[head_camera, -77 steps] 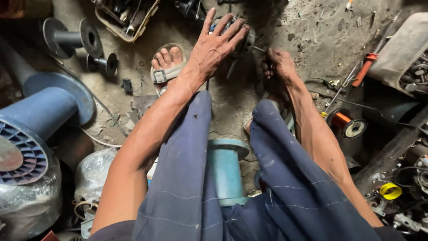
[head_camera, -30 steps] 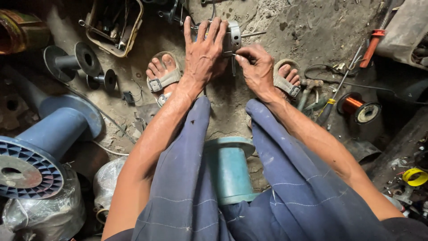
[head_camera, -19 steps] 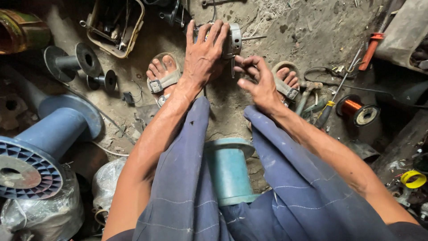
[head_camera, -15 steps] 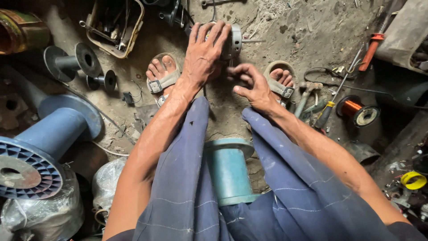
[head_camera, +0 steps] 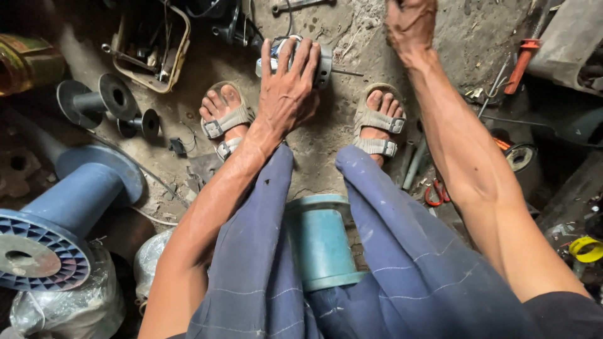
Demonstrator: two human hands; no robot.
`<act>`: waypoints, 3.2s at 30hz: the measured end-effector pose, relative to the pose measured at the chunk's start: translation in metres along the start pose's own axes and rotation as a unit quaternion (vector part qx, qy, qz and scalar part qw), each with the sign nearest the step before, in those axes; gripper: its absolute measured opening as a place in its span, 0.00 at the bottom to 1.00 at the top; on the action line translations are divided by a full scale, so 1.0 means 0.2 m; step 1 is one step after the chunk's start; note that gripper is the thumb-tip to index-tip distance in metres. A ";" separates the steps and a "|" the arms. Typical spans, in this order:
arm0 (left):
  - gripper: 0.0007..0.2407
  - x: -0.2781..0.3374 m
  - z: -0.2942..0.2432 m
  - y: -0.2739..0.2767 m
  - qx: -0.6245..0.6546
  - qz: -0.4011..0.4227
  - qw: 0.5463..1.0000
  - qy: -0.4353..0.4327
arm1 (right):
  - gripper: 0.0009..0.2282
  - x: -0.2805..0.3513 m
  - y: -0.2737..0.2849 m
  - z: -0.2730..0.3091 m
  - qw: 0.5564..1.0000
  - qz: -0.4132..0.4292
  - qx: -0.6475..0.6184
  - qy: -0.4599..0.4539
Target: Assembling an electric motor by fitting components together with a hammer and securing them with screws using a screwdriver.
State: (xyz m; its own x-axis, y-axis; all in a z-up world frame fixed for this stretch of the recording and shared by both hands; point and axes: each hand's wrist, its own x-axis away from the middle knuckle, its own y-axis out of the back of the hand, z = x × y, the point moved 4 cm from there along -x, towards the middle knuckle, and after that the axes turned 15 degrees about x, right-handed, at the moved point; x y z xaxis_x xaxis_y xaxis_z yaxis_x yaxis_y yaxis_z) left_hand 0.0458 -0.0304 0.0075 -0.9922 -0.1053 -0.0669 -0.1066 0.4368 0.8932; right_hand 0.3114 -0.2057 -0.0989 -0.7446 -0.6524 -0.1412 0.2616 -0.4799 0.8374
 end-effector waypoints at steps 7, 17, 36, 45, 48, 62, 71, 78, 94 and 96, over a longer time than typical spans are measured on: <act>0.28 -0.03 0.01 0.08 0.066 -0.030 0.997 0.011 | 0.21 0.04 -0.10 0.03 0.942 0.332 0.034 -0.022; 0.14 -0.26 -0.03 0.20 0.229 -0.139 0.963 -0.019 | 0.19 0.29 -0.22 -0.33 0.982 0.185 -0.026 -0.007; 0.09 -0.03 -0.10 0.39 0.460 -0.105 0.881 0.042 | 0.19 1.14 0.84 0.15 0.978 -0.039 0.118 -0.168; 0.05 0.30 0.11 0.23 0.500 -0.201 0.778 0.323 | 0.20 1.91 0.99 -0.52 0.879 0.144 0.246 -0.382; 0.06 0.30 0.08 0.26 0.517 -0.180 0.746 0.378 | 0.20 1.58 1.37 0.02 0.806 0.279 0.265 -0.449; 0.06 0.27 0.05 0.15 0.459 -0.161 0.808 0.332 | 0.13 0.92 1.22 0.36 0.964 0.238 0.112 -0.042; 0.08 0.21 0.00 0.10 0.369 -0.154 0.888 0.228 | 0.13 0.72 1.02 0.39 0.972 0.207 0.101 0.051; 0.08 0.20 -0.01 0.09 0.338 -0.162 0.901 0.217 | 0.13 0.70 0.98 0.38 0.971 0.201 0.106 0.072; 0.04 0.13 -0.04 0.12 0.327 -0.180 0.905 0.203 | 0.13 0.67 0.99 0.42 0.970 0.197 0.115 0.078; 0.05 0.14 -0.04 0.11 0.325 -0.180 0.906 0.200 | 0.13 0.67 1.00 0.43 0.971 0.199 0.108 0.080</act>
State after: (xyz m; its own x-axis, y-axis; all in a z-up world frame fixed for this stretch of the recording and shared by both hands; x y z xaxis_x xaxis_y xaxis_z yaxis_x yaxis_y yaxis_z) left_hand 0.0161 -0.0308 0.0280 -0.7967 -0.6041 -0.0184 -0.5632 0.7310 0.3854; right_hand 0.2111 -0.3372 0.0950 -0.5009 -0.8523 0.1510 0.3622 -0.0479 0.9309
